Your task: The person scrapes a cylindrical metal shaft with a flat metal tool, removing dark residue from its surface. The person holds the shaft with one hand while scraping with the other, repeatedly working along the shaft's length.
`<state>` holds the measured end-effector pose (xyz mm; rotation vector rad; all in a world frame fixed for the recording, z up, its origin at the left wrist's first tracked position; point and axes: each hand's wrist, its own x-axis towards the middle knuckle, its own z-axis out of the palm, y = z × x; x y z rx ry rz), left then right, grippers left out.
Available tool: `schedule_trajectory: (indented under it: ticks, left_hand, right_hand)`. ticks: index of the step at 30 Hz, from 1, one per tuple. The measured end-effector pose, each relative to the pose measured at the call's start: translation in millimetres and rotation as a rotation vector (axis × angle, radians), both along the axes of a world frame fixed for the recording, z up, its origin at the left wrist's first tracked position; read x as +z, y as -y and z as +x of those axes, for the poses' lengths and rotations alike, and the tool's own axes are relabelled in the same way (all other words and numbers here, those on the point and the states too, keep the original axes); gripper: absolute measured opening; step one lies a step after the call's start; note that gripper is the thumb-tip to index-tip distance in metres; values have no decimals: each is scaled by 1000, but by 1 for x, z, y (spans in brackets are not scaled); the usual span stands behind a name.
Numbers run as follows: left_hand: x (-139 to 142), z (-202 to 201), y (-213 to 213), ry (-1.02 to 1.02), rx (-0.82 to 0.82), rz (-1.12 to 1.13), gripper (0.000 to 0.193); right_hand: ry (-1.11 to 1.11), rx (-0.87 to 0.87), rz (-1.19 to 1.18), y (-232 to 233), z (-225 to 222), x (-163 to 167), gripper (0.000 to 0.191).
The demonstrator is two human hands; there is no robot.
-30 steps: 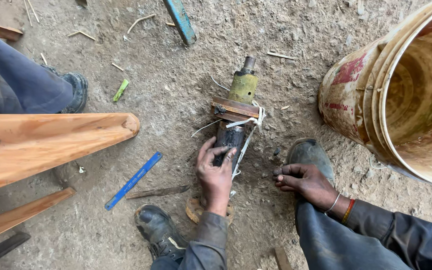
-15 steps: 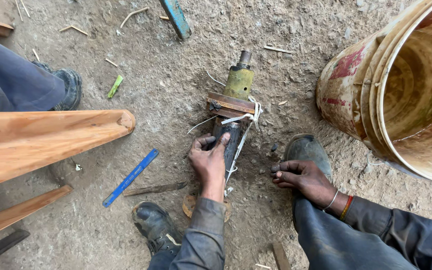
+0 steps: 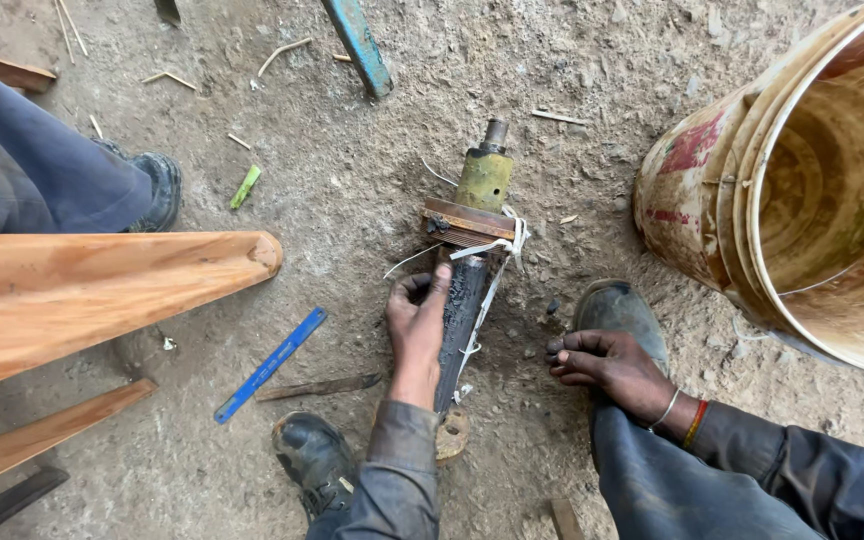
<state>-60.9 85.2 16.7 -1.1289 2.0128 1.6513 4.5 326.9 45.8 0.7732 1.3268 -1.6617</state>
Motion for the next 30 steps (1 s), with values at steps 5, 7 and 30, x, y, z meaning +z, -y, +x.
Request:
schedule_trajectory:
  ticks: [5, 7, 30]
  left_hand:
    - [-13, 10, 1, -42, 41, 45, 38]
    - [-16, 13, 3, -75, 88, 156, 40]
    - [2, 12, 2, -6, -114, 22, 51]
  right_hand:
    - [1, 45, 21, 0, -1, 0, 42]
    - [-1, 55, 40, 0, -2, 0, 42]
    - [2, 32, 1, -1, -2, -1, 41]
